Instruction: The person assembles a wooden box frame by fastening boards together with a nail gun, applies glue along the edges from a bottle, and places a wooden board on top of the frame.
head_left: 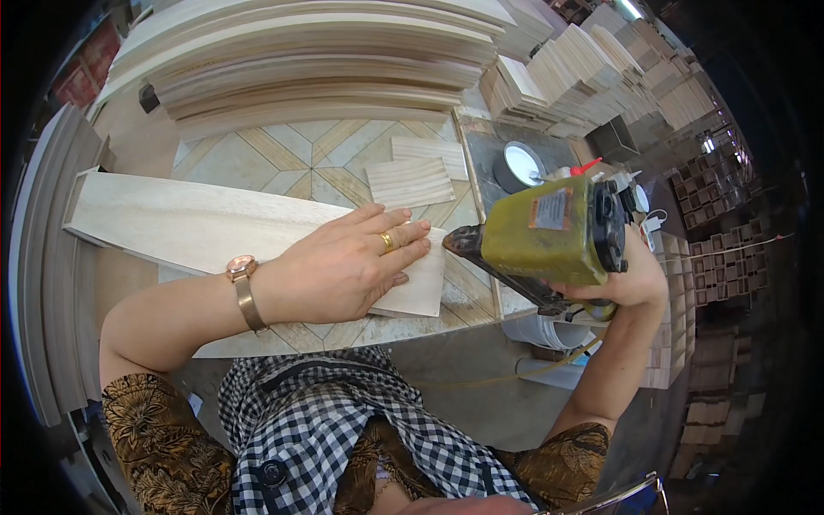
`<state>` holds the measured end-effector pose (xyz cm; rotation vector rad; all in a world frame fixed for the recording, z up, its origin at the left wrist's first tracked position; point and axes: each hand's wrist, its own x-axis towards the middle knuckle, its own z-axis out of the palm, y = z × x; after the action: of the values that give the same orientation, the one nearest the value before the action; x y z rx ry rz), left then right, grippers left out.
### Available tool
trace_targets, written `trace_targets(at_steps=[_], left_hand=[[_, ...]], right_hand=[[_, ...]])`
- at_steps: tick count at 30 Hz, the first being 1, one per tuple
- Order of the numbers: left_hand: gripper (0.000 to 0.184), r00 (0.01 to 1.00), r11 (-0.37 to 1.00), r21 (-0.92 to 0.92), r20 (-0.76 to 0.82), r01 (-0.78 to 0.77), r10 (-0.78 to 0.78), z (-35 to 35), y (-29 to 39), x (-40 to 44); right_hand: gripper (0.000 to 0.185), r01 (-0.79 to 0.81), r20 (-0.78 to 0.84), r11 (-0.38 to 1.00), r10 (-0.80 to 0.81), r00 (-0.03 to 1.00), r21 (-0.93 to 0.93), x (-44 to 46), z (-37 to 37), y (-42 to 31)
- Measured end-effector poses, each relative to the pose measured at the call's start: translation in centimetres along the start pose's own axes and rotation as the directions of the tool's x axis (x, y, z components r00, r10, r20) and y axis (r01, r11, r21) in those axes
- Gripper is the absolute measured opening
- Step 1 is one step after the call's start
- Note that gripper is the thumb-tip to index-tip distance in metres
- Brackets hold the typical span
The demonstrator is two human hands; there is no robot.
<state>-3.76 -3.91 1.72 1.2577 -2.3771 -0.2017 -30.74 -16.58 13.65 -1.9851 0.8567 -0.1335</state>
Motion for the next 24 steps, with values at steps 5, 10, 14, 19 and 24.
trace_targets(at_steps=[5,10,14,19,24], left_hand=[[0.043,1.0,1.0,0.002,-0.017,-0.003,0.003,0.0,0.1,0.1],[0.043,1.0,1.0,0.016,-0.026,-0.01,0.01,0.1,0.2,0.0],[0.042,0.999,0.999,0.039,-0.027,-0.016,0.018,0.1,0.2,-0.1],[0.042,0.999,0.997,0.07,-0.027,-0.026,0.027,0.1,0.3,-0.1],[0.048,0.999,0.99,0.137,0.035,-0.026,0.022,-0.3,0.6,-0.2]], right_hand=[[0.049,0.071,0.061,0.986,-0.062,0.996,-0.151,1.1,0.1,-2.4],[0.049,0.066,0.082,0.968,-0.047,0.996,-0.241,1.6,0.5,-3.3],[0.049,0.094,-0.019,0.981,-0.099,0.995,-0.168,0.0,1.2,-3.1],[0.044,-0.015,-0.243,0.988,0.052,0.969,0.153,-3.0,0.9,-0.2],[0.051,0.001,-0.476,0.999,0.015,0.879,0.034,-1.6,3.0,6.8]])
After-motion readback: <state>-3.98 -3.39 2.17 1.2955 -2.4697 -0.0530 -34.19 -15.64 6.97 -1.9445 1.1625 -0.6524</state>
